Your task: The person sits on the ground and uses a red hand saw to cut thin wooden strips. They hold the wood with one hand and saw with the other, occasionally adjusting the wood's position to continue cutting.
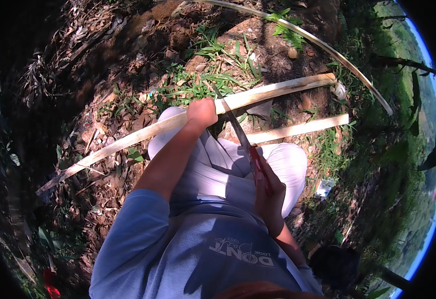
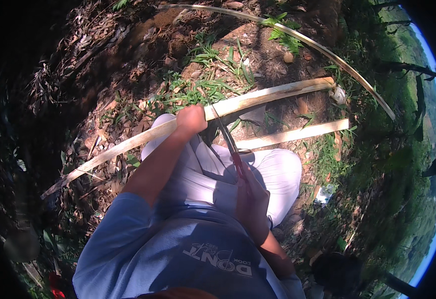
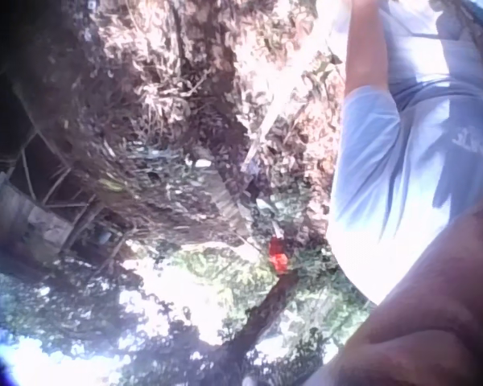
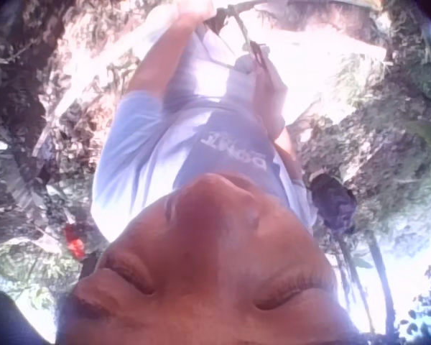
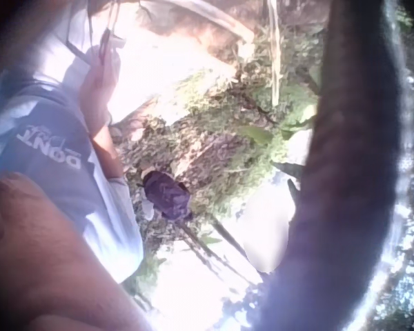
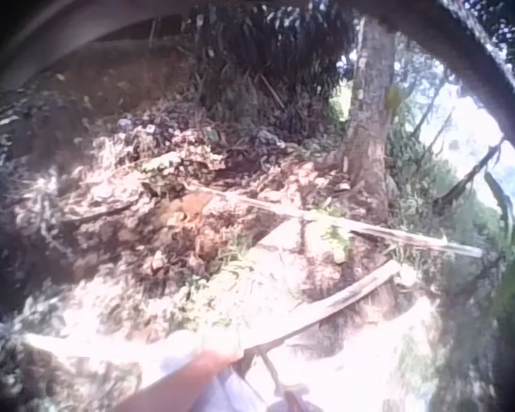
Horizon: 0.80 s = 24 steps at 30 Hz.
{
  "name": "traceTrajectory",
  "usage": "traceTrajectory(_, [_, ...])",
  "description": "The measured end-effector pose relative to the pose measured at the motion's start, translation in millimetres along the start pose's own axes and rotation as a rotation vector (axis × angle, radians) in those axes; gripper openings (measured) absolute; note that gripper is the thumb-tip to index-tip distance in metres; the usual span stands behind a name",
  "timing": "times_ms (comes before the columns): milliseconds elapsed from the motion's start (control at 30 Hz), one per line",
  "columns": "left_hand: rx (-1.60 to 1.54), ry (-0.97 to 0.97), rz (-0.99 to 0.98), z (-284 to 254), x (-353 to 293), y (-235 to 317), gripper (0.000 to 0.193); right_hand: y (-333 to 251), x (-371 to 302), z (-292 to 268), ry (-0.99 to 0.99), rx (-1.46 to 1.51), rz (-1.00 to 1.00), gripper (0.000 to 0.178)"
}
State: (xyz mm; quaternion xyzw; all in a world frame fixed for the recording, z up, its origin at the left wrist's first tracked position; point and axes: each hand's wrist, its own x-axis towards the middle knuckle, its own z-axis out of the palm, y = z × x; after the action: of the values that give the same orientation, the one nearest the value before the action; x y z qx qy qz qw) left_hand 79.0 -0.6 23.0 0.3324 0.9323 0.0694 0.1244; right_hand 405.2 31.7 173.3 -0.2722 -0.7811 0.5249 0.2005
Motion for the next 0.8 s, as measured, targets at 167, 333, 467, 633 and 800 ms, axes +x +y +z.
traceTrajectory(167, [-0.024, 0.051, -0.008, -2.2, 0.3, -4.3, 0.024, 35.8, 55.9, 30.7, -0.047, -0.068, 0.093, 0.041])
traceTrajectory(333, [-0.028, 0.056, -0.006, 7.4, 5.1, -7.1, 0.025, 62.5, 133.3, 93.7, 0.121, 0.104, -0.169, 0.041])
traceTrajectory(467, [-0.032, 0.085, 0.01, 14.1, 11.4, -5.5, 0.03, 89.8, 191.7, 137.0, 0.212, 0.158, -0.263, 0.039])
traceTrajectory(633, [-0.014, 0.046, 0.069, 11.2, 14.3, -16.0, 0.041, 91.2, 201.8, 156.0, 0.171, 0.228, -0.226, 0.042])
traceTrajectory(800, [0.019, 0.005, 0.035, -7.2, 0.3, -2.4, 0.03, 100.8, 173.3, 139.8, 0.07, 0.354, -0.204, 0.045])
